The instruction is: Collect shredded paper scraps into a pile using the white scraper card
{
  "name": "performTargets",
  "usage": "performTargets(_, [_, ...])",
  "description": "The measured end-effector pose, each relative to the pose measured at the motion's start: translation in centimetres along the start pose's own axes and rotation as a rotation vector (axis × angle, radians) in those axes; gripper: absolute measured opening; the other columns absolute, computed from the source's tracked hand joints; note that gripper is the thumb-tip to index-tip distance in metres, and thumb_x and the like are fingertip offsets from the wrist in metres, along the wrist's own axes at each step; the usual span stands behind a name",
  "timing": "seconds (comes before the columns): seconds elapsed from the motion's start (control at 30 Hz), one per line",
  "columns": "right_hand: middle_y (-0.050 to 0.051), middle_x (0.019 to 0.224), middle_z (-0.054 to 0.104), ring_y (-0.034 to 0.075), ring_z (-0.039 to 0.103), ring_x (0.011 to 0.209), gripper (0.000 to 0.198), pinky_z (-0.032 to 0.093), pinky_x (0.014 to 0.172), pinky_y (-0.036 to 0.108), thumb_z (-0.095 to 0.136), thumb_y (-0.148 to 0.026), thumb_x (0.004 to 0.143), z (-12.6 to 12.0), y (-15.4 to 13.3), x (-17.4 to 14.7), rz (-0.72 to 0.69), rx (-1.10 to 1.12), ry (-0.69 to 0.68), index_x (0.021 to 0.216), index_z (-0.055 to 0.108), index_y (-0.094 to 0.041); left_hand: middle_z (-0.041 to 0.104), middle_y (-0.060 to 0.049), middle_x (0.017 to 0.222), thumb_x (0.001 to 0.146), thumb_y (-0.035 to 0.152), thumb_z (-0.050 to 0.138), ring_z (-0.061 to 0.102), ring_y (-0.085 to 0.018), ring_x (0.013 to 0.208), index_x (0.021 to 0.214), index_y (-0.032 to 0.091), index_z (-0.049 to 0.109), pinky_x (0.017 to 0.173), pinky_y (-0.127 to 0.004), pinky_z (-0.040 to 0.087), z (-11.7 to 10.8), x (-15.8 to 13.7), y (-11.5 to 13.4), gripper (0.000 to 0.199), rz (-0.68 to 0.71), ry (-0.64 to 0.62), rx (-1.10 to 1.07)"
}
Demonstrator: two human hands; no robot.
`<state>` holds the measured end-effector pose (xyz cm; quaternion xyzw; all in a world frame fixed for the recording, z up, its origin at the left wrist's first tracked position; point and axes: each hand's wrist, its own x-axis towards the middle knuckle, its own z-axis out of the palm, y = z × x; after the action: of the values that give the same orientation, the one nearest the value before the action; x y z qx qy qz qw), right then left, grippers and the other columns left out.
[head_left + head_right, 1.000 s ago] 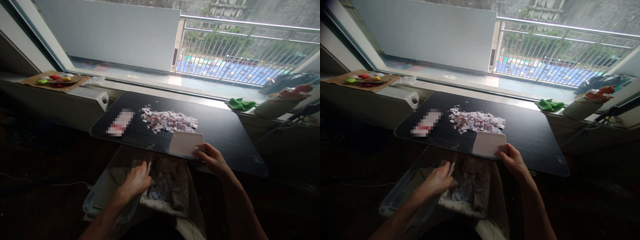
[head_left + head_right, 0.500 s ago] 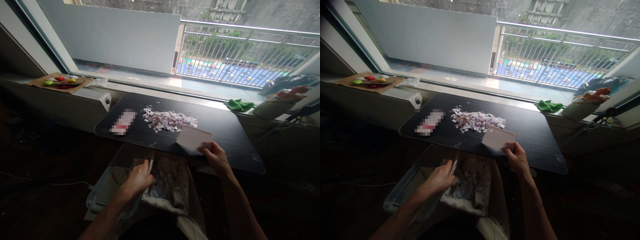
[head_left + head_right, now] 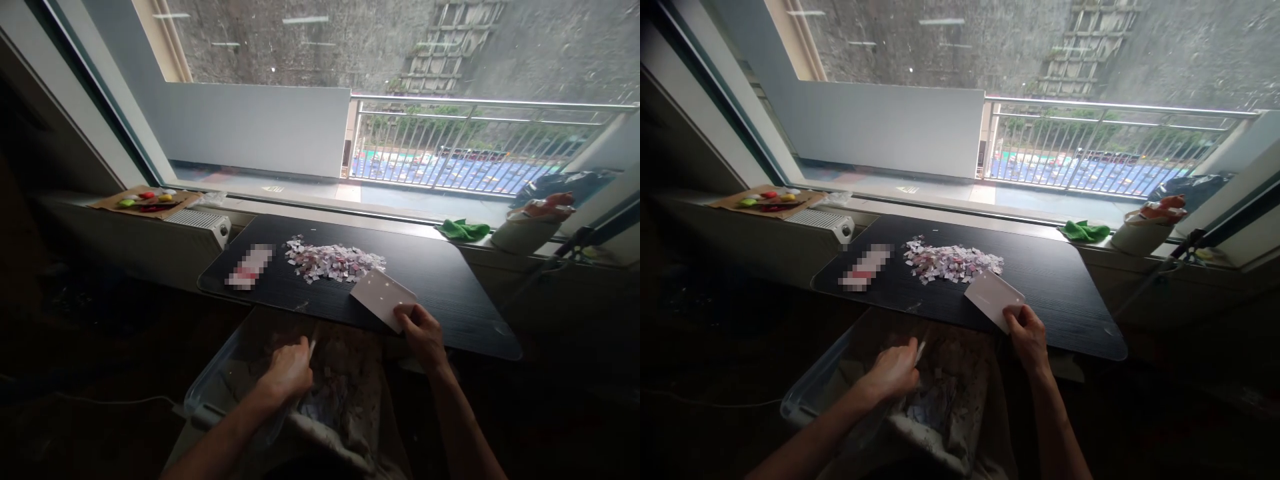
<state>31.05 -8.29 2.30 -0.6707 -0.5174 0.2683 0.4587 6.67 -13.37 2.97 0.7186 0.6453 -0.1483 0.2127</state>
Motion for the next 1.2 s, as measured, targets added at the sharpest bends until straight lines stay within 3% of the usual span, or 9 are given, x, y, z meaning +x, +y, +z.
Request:
performTargets(0.2, [0.001,0.064,0.058,0.016,0.053,0.06,0.033,0.04,0.055,0.026,0.056,-0.048,0.068,-0.8,1.4,0.5,0.056,0.005,0.184,0.079,0.056,-0.017,0.065,-0.014,0.092,0.067,0.014,0.043,0.061,-0.028,0.092,0.105,0.013,0.046,0.075,-0.035,0.045,-0.1,0.0,-0.5,0.038,-0.006,-0.023,-0.002])
performTargets(0.43, [0.002,0.065,0.059,0.018,0.055,0.061,0.032,0.039,0.058,0.029,0.051,-0.051,0.073,-1.0,2.2,0.8,0.054,-0.131,0.107,0.077,0.054,-0.02,0.065,-0.013,0.094,0.066,0.016,0.042,0.06,-0.026,0.093,0.093,0.016,0.05,0.075,-0.033,0.044,-1.3,0.6,-2.3,0.028,-0.098,-0.035,-0.013])
performTargets(0.7, [0.001,0.063,0.057,0.019,0.054,0.06,0.032,0.039,0.056,0.029,0.051,-0.053,0.072,-0.7,2.4,0.3,0.044,-0.17,0.139,0.074,0.051,-0.022,0.065,-0.015,0.093,0.071,0.019,0.041,0.061,-0.027,0.091,0.089,0.013,0.057,0.074,-0.033,0.046,-0.4,2.4,-2.5,0.025,-0.149,0.054,0.063])
performTargets(0.8, [0.001,0.063,0.056,0.018,0.053,0.06,0.031,0.039,0.056,0.028,0.053,-0.052,0.071,-0.7,2.5,0.5,0.056,-0.123,0.165,0.074,0.053,-0.021,0.065,-0.014,0.093,0.071,0.019,0.041,0.061,-0.026,0.09,0.09,0.014,0.055,0.073,-0.032,0.046,-0.3,2.1,-2.7,0.024,-0.142,0.063,0.067])
performTargets(1.0, [0.001,0.07,0.057,0.017,0.054,0.066,0.035,0.042,0.06,0.028,0.06,-0.051,0.066,-0.7,2.6,1.0,0.117,0.136,0.351,0.078,0.051,-0.019,0.065,-0.011,0.09,0.071,0.019,0.039,0.062,-0.026,0.088,0.095,0.016,0.048,0.073,-0.035,0.046,-1.2,0.8,-1.3,0.026,-0.03,0.082,0.049])
performTargets(1.2, [0.001,0.073,0.059,0.017,0.056,0.068,0.035,0.044,0.064,0.029,0.059,-0.049,0.067,-0.4,2.7,1.2,0.0,0.192,0.269,0.082,0.053,-0.019,0.065,-0.012,0.091,0.07,0.016,0.039,0.061,-0.028,0.088,0.099,0.014,0.045,0.073,-0.036,0.046,-1.1,0.1,-0.2,0.03,0.002,0.086,0.057])
